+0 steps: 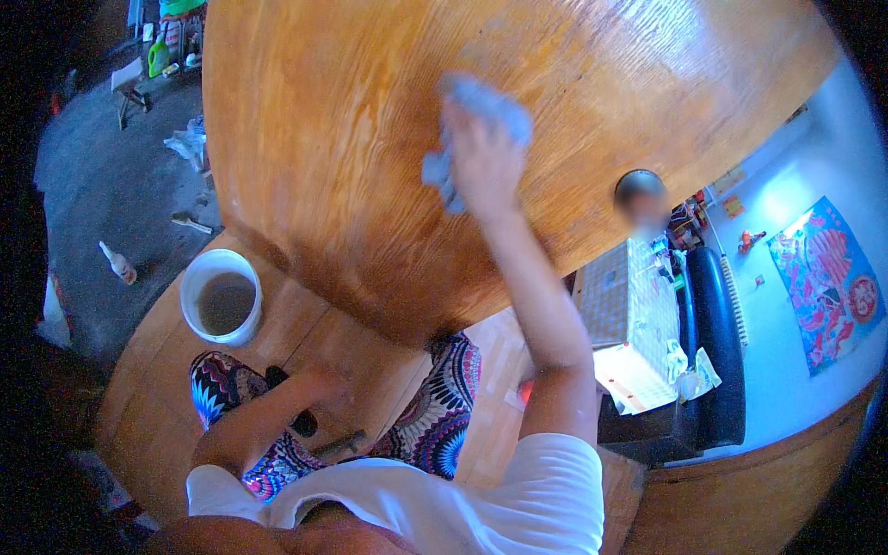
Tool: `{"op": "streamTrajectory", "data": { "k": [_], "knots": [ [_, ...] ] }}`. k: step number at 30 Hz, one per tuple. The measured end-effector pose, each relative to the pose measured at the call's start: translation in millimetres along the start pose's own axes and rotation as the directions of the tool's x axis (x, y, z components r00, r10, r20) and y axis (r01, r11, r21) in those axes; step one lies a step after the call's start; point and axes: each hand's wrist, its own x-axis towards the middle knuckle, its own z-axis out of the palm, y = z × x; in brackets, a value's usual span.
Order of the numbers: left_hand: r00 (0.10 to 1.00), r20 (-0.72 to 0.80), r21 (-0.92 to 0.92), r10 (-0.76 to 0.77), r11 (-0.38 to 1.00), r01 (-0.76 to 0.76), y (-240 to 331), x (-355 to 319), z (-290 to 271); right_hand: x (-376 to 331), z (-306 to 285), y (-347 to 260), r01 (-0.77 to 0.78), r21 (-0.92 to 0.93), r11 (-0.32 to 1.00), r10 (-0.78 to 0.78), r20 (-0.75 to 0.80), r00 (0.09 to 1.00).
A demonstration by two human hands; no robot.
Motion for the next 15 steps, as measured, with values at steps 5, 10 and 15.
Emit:
{"op": "streamTrajectory", "data": {
  "k": [5,10,15],
  "knots": [
    [0.987,-0.147,-0.028,-0.059,0.998,0.056,-23,40,-72,-31,12,28,0.288,-0.022,0.957,-0.288,-0.009,0.957],
    [0.987,-0.162,-0.008,-0.001,1.000,-0.001,-10,49,-56,15,-75,100,0.056,-0.206,0.977,-0.093,-0.173,0.981],
    [0.995,-0.096,-0.049,-0.011,0.999,0.007,-12,47,-37,79,-111,118,-0.258,-0.263,0.930,0.090,-0.516,0.852]
  ]
}}
